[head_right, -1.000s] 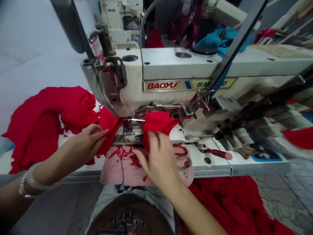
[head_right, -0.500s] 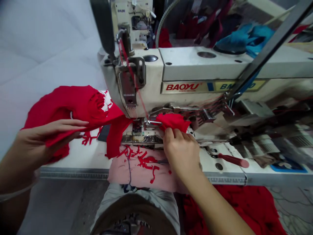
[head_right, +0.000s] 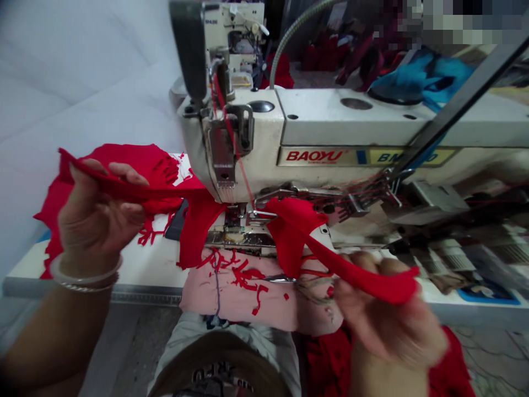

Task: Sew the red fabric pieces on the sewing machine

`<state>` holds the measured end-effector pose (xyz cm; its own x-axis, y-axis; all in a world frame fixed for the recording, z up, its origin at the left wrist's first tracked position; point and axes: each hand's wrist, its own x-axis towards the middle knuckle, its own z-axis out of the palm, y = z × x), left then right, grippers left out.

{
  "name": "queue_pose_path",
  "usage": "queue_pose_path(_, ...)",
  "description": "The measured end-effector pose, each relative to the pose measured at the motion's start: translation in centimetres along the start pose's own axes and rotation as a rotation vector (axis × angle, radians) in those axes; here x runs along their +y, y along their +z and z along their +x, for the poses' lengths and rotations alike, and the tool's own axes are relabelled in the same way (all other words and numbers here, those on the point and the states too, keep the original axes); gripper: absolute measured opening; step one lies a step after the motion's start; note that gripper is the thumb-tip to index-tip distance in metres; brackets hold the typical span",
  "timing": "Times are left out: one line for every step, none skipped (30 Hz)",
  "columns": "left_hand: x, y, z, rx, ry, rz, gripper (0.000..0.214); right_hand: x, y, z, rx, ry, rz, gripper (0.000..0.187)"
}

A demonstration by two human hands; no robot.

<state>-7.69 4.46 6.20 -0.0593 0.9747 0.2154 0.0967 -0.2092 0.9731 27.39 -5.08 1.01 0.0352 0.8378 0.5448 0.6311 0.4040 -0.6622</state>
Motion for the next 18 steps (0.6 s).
queue_pose_path(-0.3,1.2,-0.3,-0.049,0.076,0.054,0.042,-0.7,2.0,0.6,0.015,0.016,0.186,0.045)
queue_pose_path(-0.9,2.4,-0.7,-0.12,0.18,0.15,0.037,-1.3,4.2,1.2,0.022,-0.022,0.267,0.032)
queue_pose_path(-1.7,3.5,-1.1,-0.206,0.305,0.285,0.03,-1.8,6.2,1.7,-0.025,-0.068,0.234,0.022)
queue_pose_path(-2.6,4.4,-1.5,-0.291,0.442,0.449,0.026,-2.1,8.1,2.1,-0.083,-0.118,0.115,0.02)
queue_pose_path(-3.5,5.0,-1.9,-0.364,0.572,0.624,0.025,-2.2,9.7,2.2,-0.089,-0.215,-0.036,0.023)
queue_pose_path(-4.3,5.5,-2.4,-0.413,0.685,0.792,0.026,-2.1,10.9,2.2,-0.094,-0.289,-0.17,0.025)
queue_pose_path(-5.0,5.8,-2.8,-0.443,0.766,0.94,0.027,-2.0,11.7,2.0,-0.099,-0.349,-0.284,0.026)
queue_pose_path(-5.4,6.0,-3.2,-0.45,0.807,1.068,0.027,-1.8,12.0,1.8,-0.104,-0.394,-0.365,0.028)
queue_pose_path(-5.5,6.1,-3.7,-0.452,0.813,1.179,0.026,-1.6,12.1,1.5,-0.119,-0.417,-0.416,0.03)
queue_pose_path(-5.4,6.1,-4.1,-0.459,0.795,1.274,0.028,-1.4,12.0,1.3,-0.138,-0.425,-0.448,0.031)
queue_pose_path(-5.2,6.1,-4.5,-0.468,0.764,1.352,0.031,-1.4,11.8,1.1,-0.153,-0.428,-0.474,0.032)
queue_pose_path(-4.8,6.1,-4.9,-0.477,0.732,1.409,0.034,-1.4,11.5,1.0,-0.159,-0.425,-0.495,0.032)
queue_pose_path(-4.4,6.2,-5.2,-0.486,0.707,1.442,0.036,-1.5,11.4,1.0,-0.155,-0.412,-0.51,0.031)
queue_pose_path(-4.1,6.4,-5.4,-0.493,0.691,1.455,0.036,-1.7,11.3,1.1,-0.14,-0.388,-0.511,0.03)
queue_pose_path(-3.8,6.5,-5.6,-0.499,0.679,1.457,0.036,-1.8,11.4,1.2,-0.118,-0.353,-0.497,0.029)
queue_pose_path(-3.6,6.8,-5.6,-0.499,0.667,1.457,0.036,-2.0,11.6,1.3,-0.095,-0.31,-0.471,0.028)
queue_pose_path(-3.5,7.0,-5.6,-0.492,0.654,1.461,0.035,-2.2,11.8,1.4,-0.076,-0.268,-0.439,0.027)
queue_pose_path(-3.5,7.3,-5.6,-0.48,0.64,1.472,0.035,-2.4,12.0,1.4,-0.066,-0.237,-0.413,0.027)
